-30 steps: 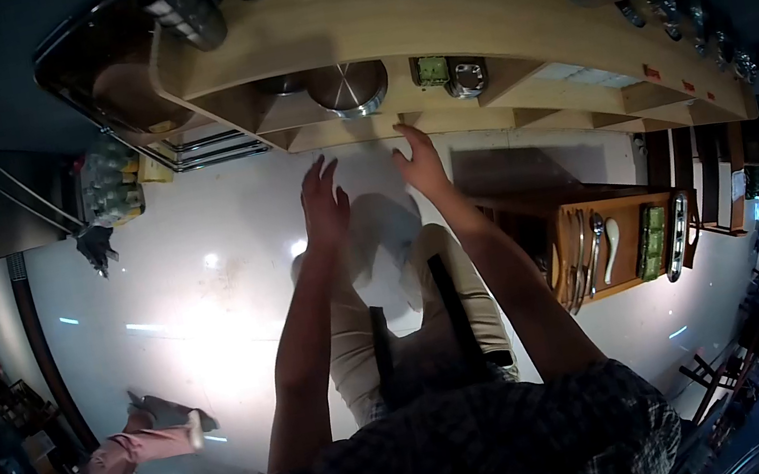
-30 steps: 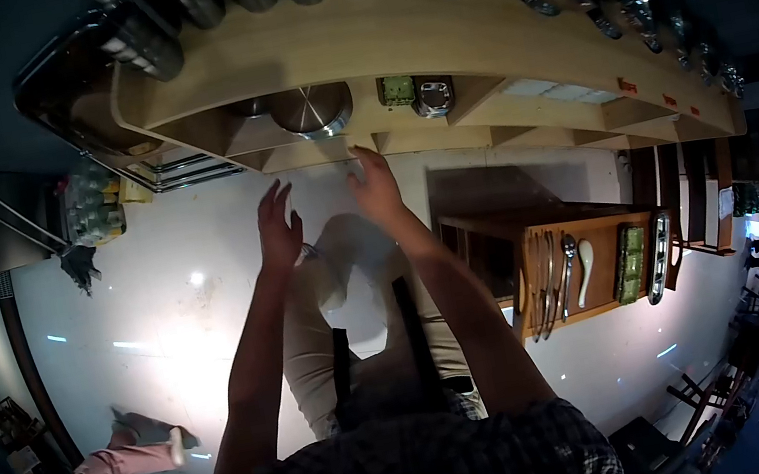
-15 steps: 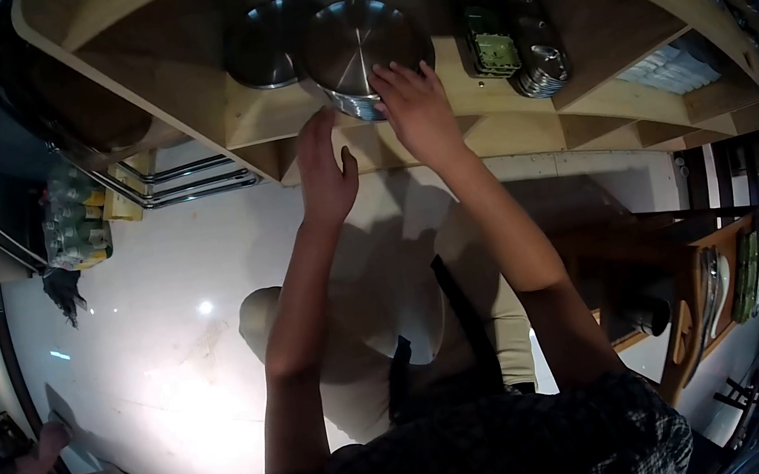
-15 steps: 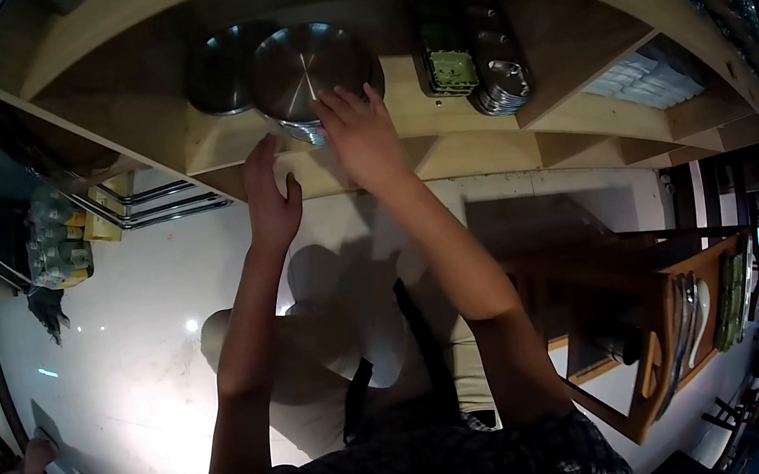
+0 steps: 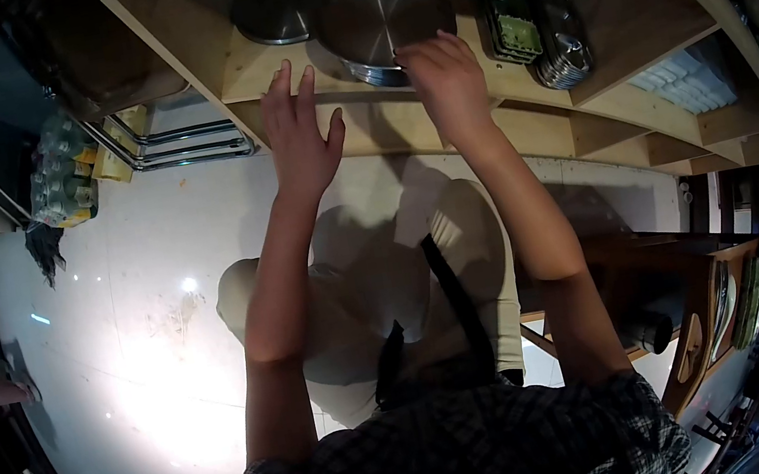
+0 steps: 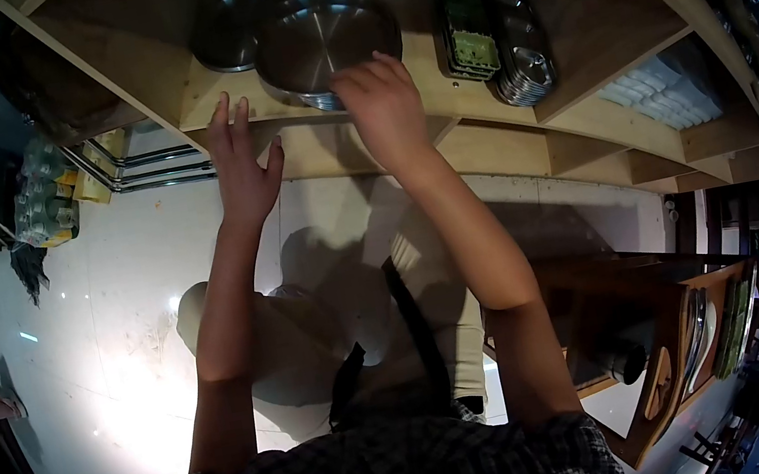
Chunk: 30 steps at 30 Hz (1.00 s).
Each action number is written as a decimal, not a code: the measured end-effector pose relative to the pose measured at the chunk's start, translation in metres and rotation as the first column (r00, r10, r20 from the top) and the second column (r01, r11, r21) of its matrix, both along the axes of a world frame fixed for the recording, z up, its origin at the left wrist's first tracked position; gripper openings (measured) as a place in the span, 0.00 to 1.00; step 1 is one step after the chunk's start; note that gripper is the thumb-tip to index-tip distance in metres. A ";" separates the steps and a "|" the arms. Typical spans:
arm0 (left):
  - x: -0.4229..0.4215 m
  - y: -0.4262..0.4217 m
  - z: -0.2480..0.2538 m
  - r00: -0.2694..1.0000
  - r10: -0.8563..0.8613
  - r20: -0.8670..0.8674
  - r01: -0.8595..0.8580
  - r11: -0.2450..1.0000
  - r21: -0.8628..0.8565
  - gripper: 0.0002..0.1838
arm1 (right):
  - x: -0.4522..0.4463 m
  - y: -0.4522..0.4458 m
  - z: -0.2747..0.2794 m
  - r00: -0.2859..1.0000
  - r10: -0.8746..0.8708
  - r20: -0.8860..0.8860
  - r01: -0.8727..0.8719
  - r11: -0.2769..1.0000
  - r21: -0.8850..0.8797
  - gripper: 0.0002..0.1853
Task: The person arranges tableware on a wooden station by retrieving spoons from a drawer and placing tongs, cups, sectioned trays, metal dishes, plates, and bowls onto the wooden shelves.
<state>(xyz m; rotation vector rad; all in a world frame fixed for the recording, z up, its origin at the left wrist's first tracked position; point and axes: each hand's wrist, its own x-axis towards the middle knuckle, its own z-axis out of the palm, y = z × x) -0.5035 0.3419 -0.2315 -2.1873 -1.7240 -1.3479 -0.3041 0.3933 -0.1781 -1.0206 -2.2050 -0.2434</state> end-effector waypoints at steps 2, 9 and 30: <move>0.000 -0.005 0.006 0.999 0.031 -0.028 -0.030 0.999 0.028 0.36 | 0.001 -0.007 0.003 0.999 0.049 -0.012 -0.048 0.998 0.050 0.07; 0.004 -0.020 0.025 0.938 0.097 -0.333 -0.025 0.977 0.214 0.26 | -0.007 -0.049 -0.001 0.929 0.367 0.044 -0.369 0.912 0.177 0.08; -0.044 -0.024 0.034 0.941 0.104 -0.323 -0.066 0.990 0.125 0.19 | 0.020 0.010 0.004 0.987 -0.040 0.154 0.049 0.997 -0.053 0.12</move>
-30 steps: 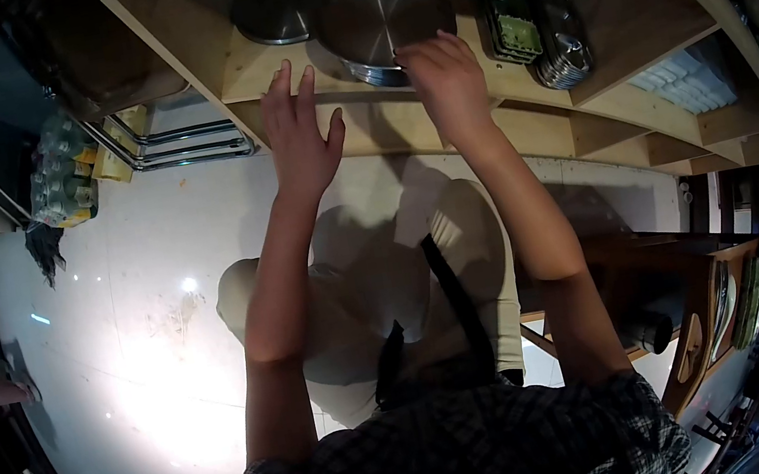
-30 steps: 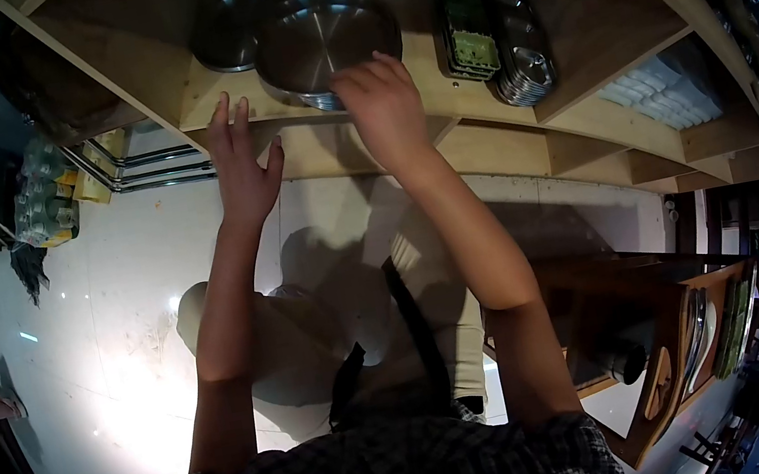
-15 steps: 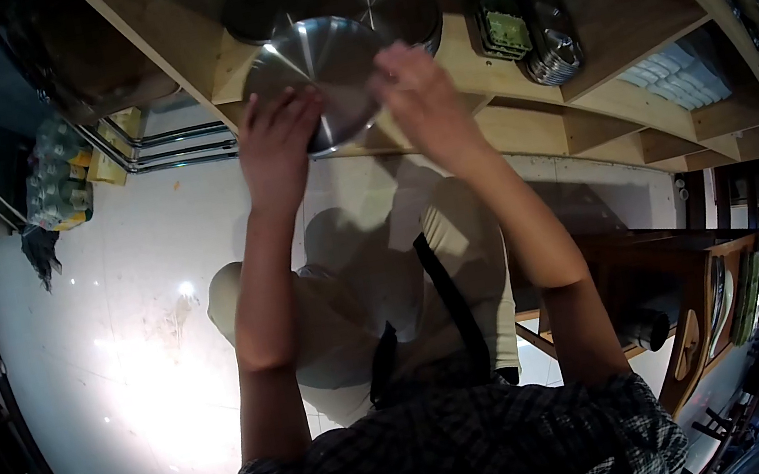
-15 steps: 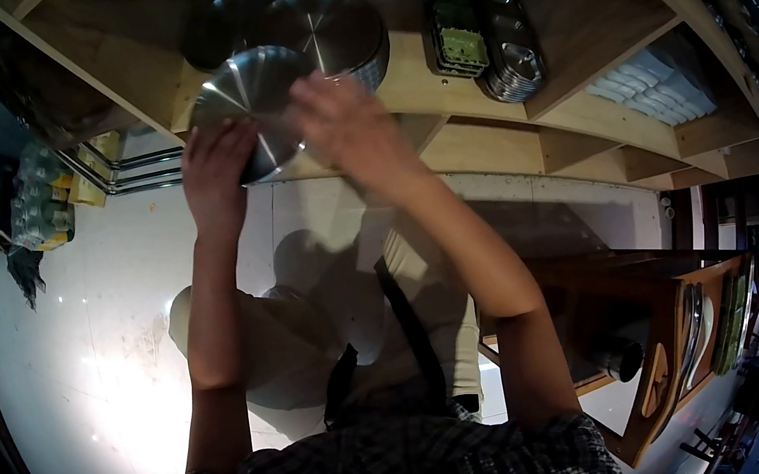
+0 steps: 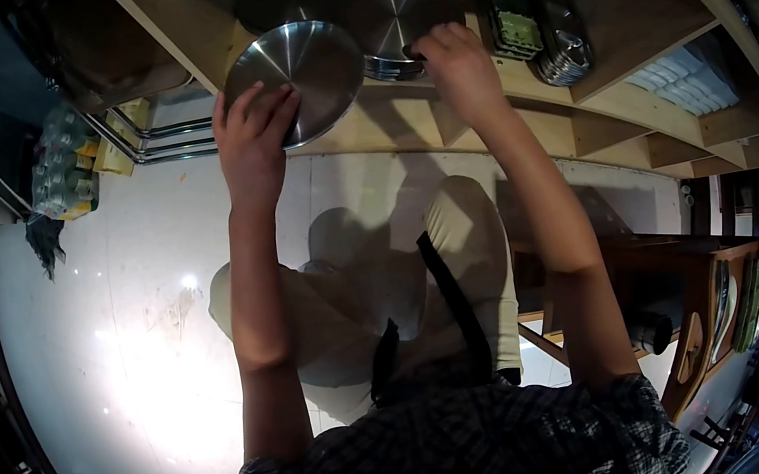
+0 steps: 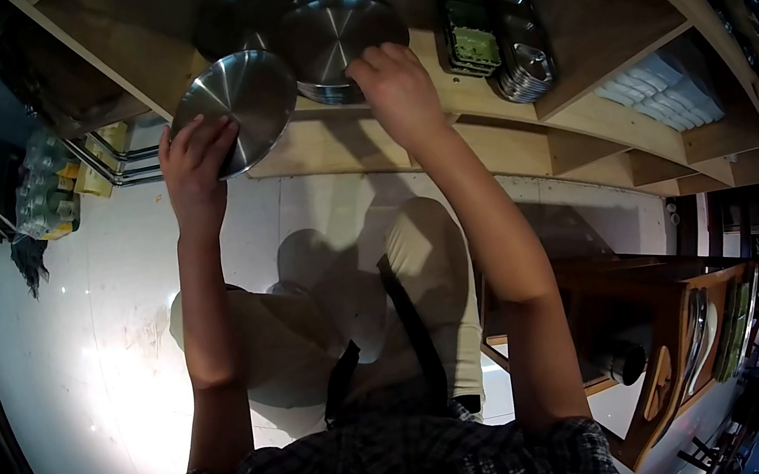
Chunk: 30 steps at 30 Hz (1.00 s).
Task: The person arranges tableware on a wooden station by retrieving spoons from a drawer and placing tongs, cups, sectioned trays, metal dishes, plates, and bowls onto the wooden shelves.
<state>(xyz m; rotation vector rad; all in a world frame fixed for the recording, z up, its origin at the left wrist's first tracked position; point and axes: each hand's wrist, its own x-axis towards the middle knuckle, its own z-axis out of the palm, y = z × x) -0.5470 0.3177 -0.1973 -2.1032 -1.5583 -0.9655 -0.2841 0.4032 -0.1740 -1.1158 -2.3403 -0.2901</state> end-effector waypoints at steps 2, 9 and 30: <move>0.000 -0.002 0.001 0.999 -0.036 -0.009 0.036 0.999 -0.011 0.18 | 0.002 0.001 0.004 0.996 0.077 -0.034 -0.078 0.997 -0.029 0.12; 0.005 -0.001 -0.004 0.997 -0.072 -0.016 0.072 0.997 0.008 0.16 | 0.003 -0.002 0.020 0.988 -0.071 -0.137 0.098 0.974 0.204 0.12; 0.032 0.016 -0.008 0.986 -0.144 0.081 0.141 0.989 0.046 0.22 | -0.023 -0.050 0.024 0.934 0.357 0.003 -0.357 0.934 0.015 0.14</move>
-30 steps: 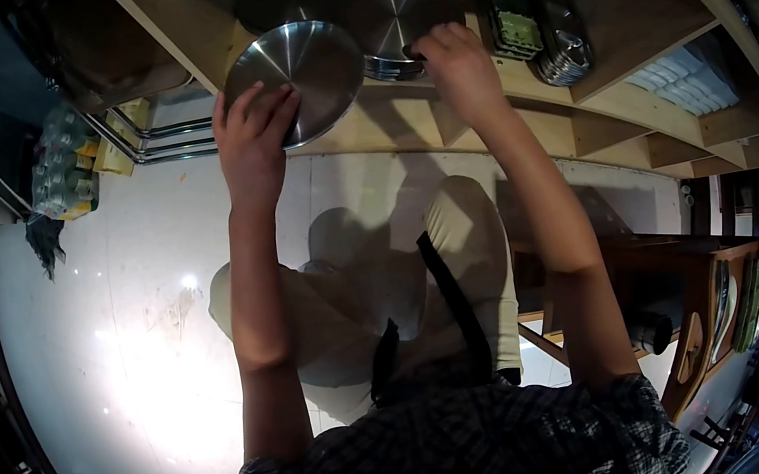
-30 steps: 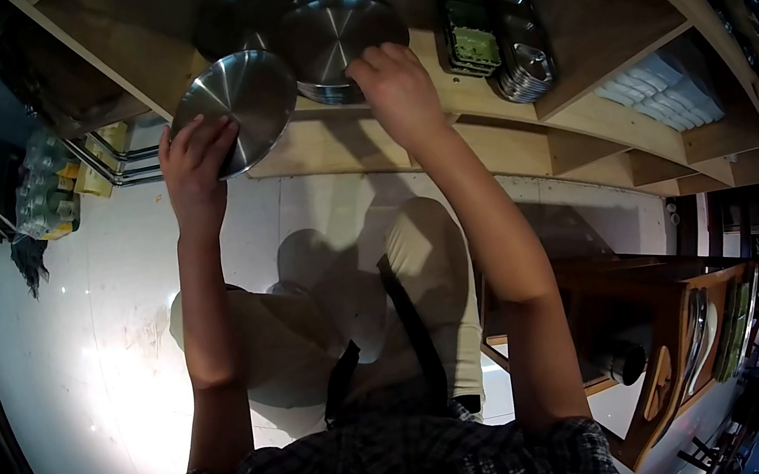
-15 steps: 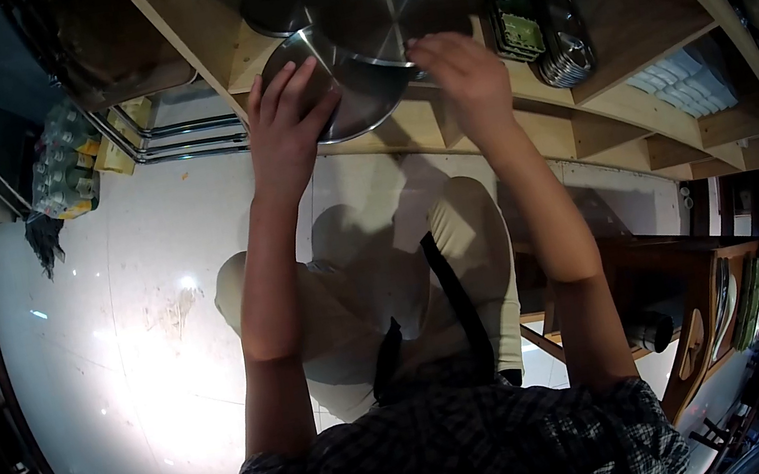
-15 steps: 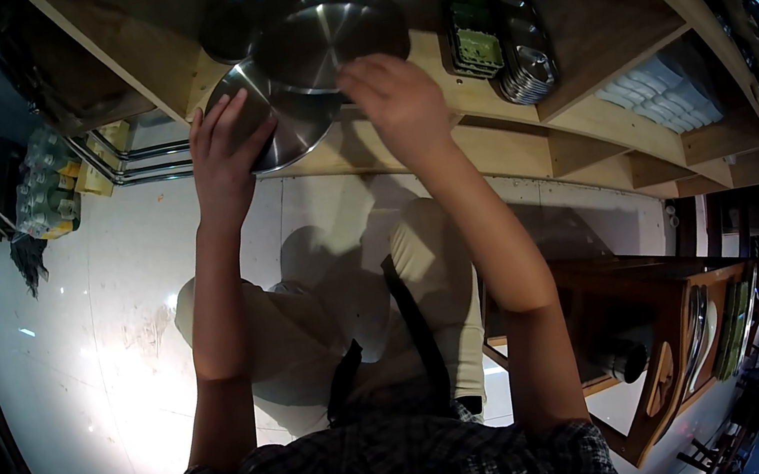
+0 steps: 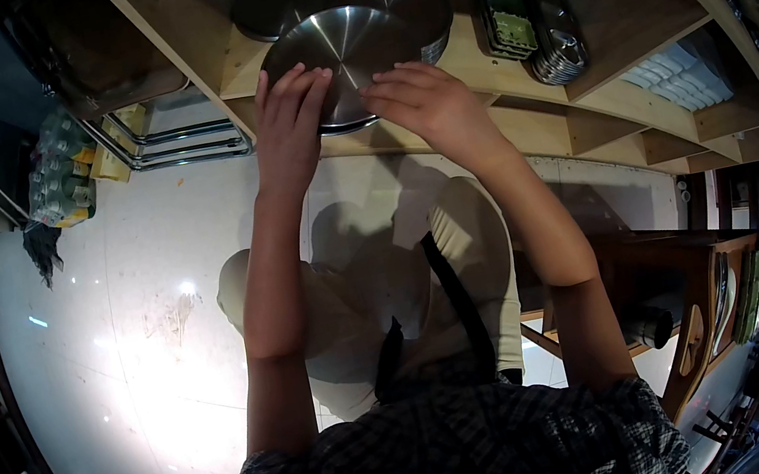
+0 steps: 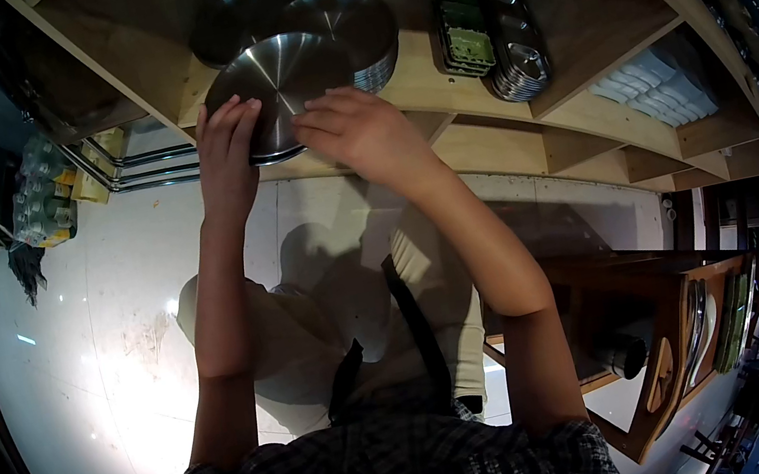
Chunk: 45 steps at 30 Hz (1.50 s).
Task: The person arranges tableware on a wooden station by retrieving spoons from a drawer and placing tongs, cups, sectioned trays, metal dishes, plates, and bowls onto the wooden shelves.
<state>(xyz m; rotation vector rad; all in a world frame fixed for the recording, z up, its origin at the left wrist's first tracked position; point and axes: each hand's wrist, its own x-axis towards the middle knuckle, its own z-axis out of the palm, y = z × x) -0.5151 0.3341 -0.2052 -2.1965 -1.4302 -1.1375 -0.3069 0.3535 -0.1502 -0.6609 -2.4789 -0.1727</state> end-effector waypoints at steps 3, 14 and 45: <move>-0.004 0.002 -0.003 0.999 -0.046 0.020 0.046 0.999 -0.015 0.19 | 0.000 0.002 -0.004 1.000 0.026 -0.009 -0.027 0.998 -0.059 0.15; 0.001 0.006 -0.011 0.992 -0.106 0.070 0.097 0.989 0.113 0.10 | -0.010 0.008 -0.024 0.994 -0.106 -0.016 0.106 0.994 0.023 0.15; 0.116 -0.305 0.376 0.263 0.783 0.563 0.532 0.369 -0.762 0.12 | 0.162 -0.321 0.340 0.952 -0.280 0.121 0.303 0.831 -0.467 0.26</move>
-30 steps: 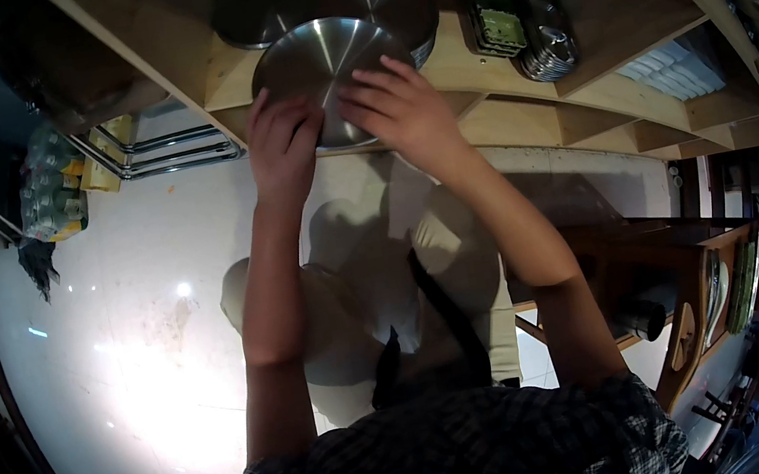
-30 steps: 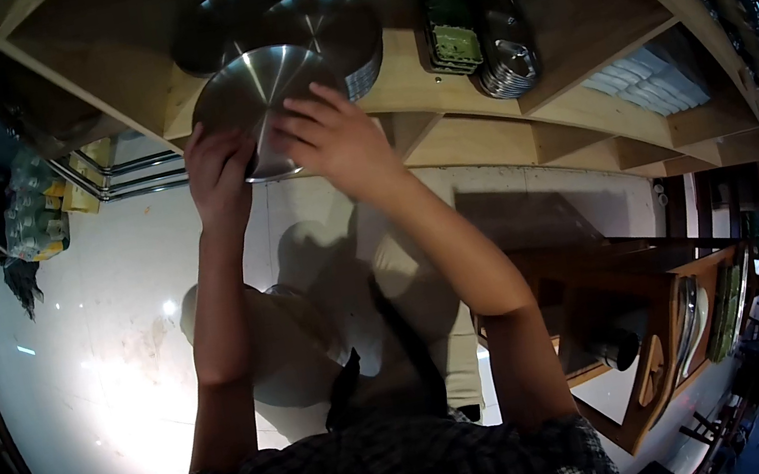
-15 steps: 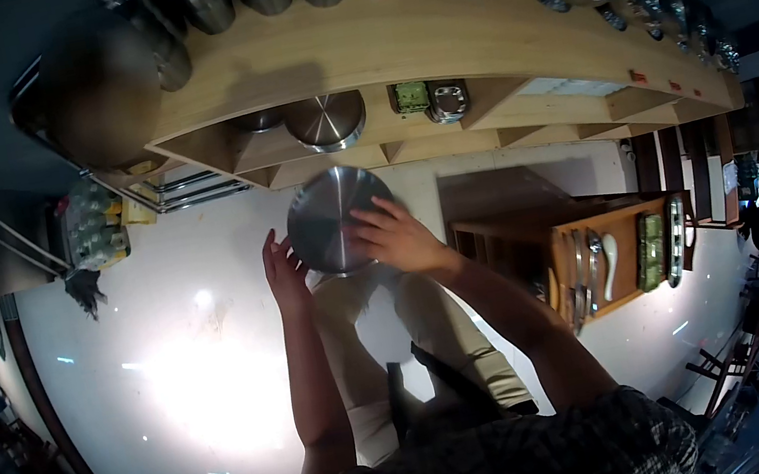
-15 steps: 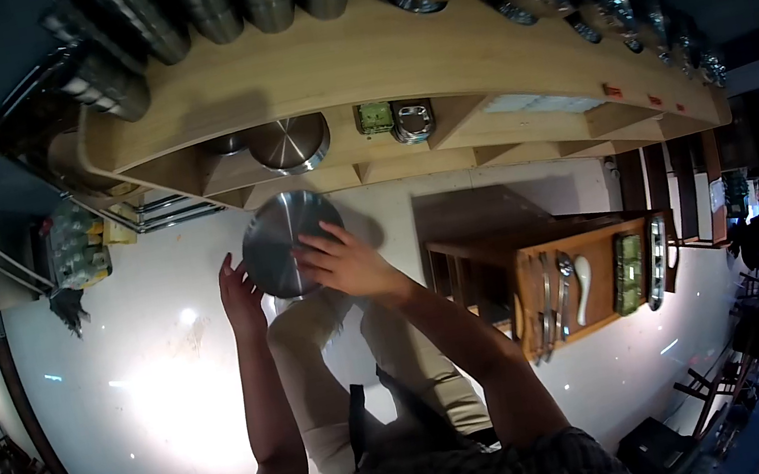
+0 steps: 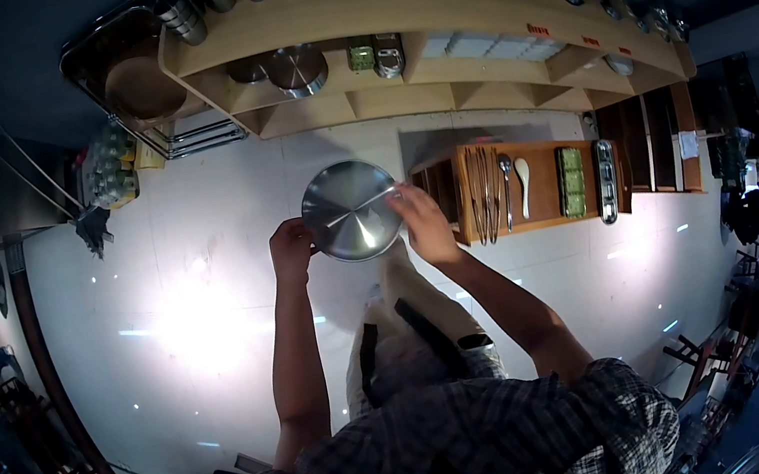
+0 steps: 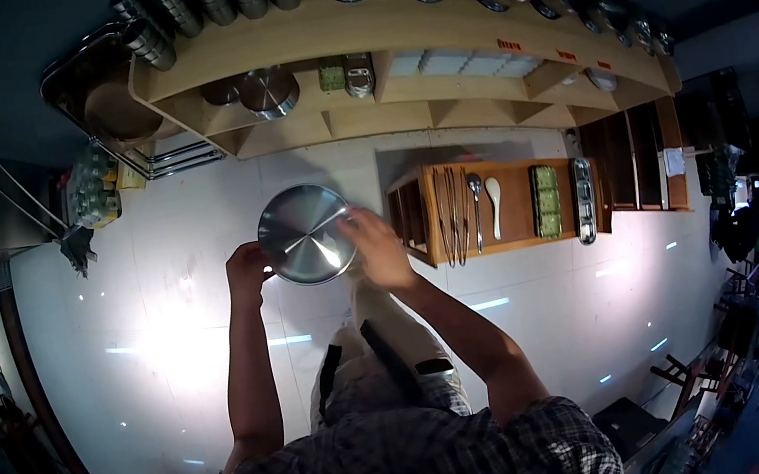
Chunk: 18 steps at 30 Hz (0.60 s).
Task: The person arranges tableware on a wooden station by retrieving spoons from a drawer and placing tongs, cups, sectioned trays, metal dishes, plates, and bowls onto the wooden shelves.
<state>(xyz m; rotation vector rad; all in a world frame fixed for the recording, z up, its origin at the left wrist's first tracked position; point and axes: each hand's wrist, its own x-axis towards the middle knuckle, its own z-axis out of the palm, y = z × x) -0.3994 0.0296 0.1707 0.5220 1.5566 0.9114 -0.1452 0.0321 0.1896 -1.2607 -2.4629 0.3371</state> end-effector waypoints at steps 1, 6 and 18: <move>0.005 -0.015 -0.005 0.999 -0.027 -0.022 0.028 1.000 0.015 0.12 | 0.002 -0.020 -0.006 0.904 -0.293 -0.311 0.216 0.941 -0.260 0.24; 0.036 -0.099 -0.014 0.982 -0.155 -0.110 0.157 0.988 0.005 0.10 | 0.024 -0.111 -0.040 0.559 -0.765 -0.321 0.420 0.595 -0.686 0.17; 0.124 -0.209 -0.020 0.954 -0.255 0.158 0.275 0.953 -0.128 0.11 | 0.118 -0.264 -0.058 0.309 -0.935 -0.172 0.288 0.264 -0.921 0.06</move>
